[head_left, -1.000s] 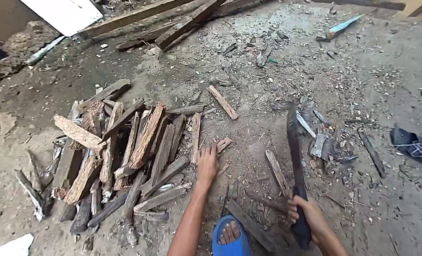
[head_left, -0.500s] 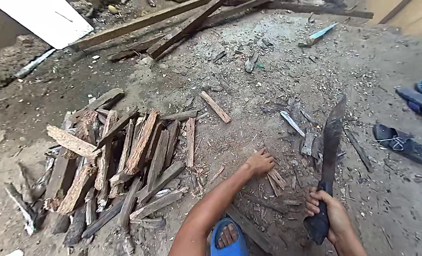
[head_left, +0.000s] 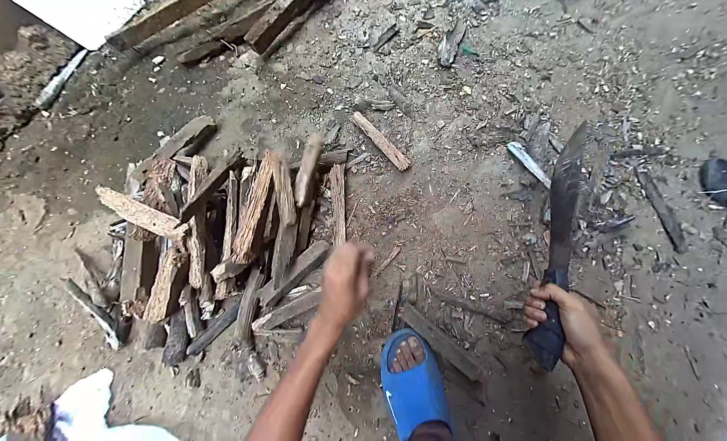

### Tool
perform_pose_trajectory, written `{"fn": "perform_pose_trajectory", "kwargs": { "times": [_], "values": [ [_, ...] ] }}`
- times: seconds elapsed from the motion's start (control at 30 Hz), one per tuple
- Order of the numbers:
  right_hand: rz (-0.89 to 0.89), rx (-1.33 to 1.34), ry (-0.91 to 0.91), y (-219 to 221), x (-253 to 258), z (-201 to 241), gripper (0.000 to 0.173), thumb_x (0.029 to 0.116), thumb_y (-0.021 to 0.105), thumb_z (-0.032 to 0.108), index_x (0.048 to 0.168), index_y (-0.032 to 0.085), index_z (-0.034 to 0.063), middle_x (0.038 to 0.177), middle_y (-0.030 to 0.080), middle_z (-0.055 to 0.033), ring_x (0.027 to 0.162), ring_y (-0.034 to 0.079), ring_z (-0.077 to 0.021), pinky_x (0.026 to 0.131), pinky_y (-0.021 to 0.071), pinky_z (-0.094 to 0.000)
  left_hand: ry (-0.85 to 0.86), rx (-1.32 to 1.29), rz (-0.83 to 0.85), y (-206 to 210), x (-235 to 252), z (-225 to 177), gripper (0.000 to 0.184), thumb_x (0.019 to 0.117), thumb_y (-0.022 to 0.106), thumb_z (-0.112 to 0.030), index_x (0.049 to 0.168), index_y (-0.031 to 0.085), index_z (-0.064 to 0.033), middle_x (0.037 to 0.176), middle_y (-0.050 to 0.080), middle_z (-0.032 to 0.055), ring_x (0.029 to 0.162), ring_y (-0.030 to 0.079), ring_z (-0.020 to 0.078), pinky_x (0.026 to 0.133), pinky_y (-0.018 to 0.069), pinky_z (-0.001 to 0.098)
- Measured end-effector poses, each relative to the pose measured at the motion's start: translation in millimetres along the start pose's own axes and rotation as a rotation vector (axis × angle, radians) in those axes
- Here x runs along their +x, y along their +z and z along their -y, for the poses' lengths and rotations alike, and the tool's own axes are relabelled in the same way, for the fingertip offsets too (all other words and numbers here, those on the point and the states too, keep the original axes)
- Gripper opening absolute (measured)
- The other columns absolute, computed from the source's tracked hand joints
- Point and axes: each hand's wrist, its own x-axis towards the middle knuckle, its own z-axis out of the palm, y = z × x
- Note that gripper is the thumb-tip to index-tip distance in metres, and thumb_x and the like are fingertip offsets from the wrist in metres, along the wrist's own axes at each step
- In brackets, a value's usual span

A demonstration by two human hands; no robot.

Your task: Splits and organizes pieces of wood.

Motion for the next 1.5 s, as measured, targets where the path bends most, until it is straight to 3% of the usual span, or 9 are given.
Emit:
{"fn": "perform_pose_trajectory", "kwargs": {
  "times": [0.1, 0.17, 0.27, 0.5, 0.67, 0.87, 1.03, 1.23, 1.5],
  "values": [
    [0.010, -0.028, 0.040, 5, -1, -2, 0.018, 0.1013, 0.040, 0.005, 0.088, 0.051, 0.0082, 0.054, 0.047, 0.0024, 0.041, 0.047, -0.0059, 0.040, 0.0454, -0.0207, 0.118, -0.123, 0.266, 61, -46, -26, 0.050, 0.1072, 0.048, -0.038, 0.079, 0.071, -0.0035, 0.078, 0.071, 0.0101, 0.081, 0.071, 0.0263, 0.083, 0.0572, 0.0457],
    [0.005, -0.037, 0.043, 5, -1, -3, 0.018, 0.1007, 0.041, 0.004, 0.087, 0.051, 0.0078, 0.055, 0.047, 0.0018, 0.041, 0.047, -0.0065, 0.040, 0.0453, -0.0210, 0.269, -0.117, 0.536, 92, -59, -36, 0.029, 0.1045, 0.056, -0.034, 0.106, 0.073, -0.0104, 0.108, 0.072, 0.0095, 0.109, 0.068, 0.0288, 0.099, 0.0531, 0.0498],
    [-0.001, -0.041, 0.049, 4, -3, -2, 0.014, 0.0997, 0.042, 0.003, 0.089, 0.051, 0.0072, 0.056, 0.047, 0.0011, 0.041, 0.047, -0.0071, 0.040, 0.0460, -0.0217, 0.459, -0.078, 0.939, 127, -62, -49, 0.050, 0.0947, 0.071, -0.036, 0.139, 0.061, -0.0155, 0.141, 0.060, 0.0116, 0.138, 0.049, 0.0350, 0.115, 0.0368, 0.0589],
    [-0.024, -0.009, 0.034, 2, -12, 4, 0.016, 0.0999, 0.042, 0.004, 0.088, 0.051, 0.0069, 0.055, 0.047, 0.0012, 0.041, 0.047, -0.0070, 0.040, 0.0462, -0.0220, 0.783, 0.140, 1.255, 148, -47, -82, 0.024, 0.0946, 0.067, -0.013, 0.111, 0.065, 0.0049, 0.114, 0.066, 0.0248, 0.119, 0.059, 0.0435, 0.102, 0.0467, 0.0566],
    [-0.035, 0.011, 0.010, 0, -15, 8, 0.016, 0.0999, 0.043, 0.004, 0.087, 0.051, 0.0068, 0.055, 0.047, 0.0004, 0.041, 0.047, -0.0076, 0.040, 0.0459, -0.0223, 0.615, 0.046, 1.153, 138, -50, -75, 0.040, 0.0960, 0.068, -0.019, 0.128, 0.059, 0.0041, 0.122, 0.062, 0.0280, 0.122, 0.056, 0.0464, 0.101, 0.0499, 0.0551],
    [-0.042, -0.005, -0.020, 1, -20, 12, 0.017, 0.1016, 0.043, 0.005, 0.087, 0.051, 0.0072, 0.056, 0.048, 0.0005, 0.041, 0.047, -0.0074, 0.040, 0.0461, -0.0223, 0.174, -0.465, 0.644, 98, 8, -56, 0.032, 0.1015, 0.060, -0.020, 0.126, 0.068, -0.0024, 0.124, 0.066, 0.0180, 0.120, 0.061, 0.0302, 0.105, 0.0495, 0.0457],
    [0.062, -0.119, -0.150, 1, -28, 8, 0.009, 0.0927, 0.047, 0.005, 0.088, 0.053, 0.0082, 0.055, 0.049, 0.0018, 0.041, 0.049, -0.0078, 0.041, 0.0477, -0.0237, -0.153, -1.007, 0.164, 91, 59, -33, 0.044, 0.0973, 0.062, -0.009, 0.134, 0.046, 0.0080, 0.121, 0.066, 0.0141, 0.105, 0.068, 0.0151, 0.095, 0.0573, 0.0352],
    [0.631, -0.249, -0.379, -2, -24, -1, 0.016, 0.0870, 0.073, 0.032, 0.091, 0.068, 0.0176, 0.069, 0.066, 0.0000, 0.061, 0.067, -0.0151, 0.063, 0.0611, -0.0347, -0.159, -0.751, -0.180, 130, 101, -11, 0.049, 0.0888, 0.078, -0.013, 0.131, 0.061, 0.0049, 0.131, 0.063, 0.0182, 0.119, 0.065, 0.0244, 0.103, 0.0565, 0.0414],
    [0.300, -0.462, -0.262, 71, -59, -10, 0.042, 0.1068, 0.042, 0.045, 0.110, 0.058, 0.0051, 0.063, 0.057, 0.0008, 0.047, 0.057, -0.0112, 0.046, 0.0547, -0.0266, -0.299, -0.563, -0.190, 150, 120, -15, 0.066, 0.0868, 0.081, -0.019, 0.141, 0.052, 0.0058, 0.130, 0.064, 0.0221, 0.117, 0.066, 0.0284, 0.105, 0.0525, 0.0447]
  ]
}}
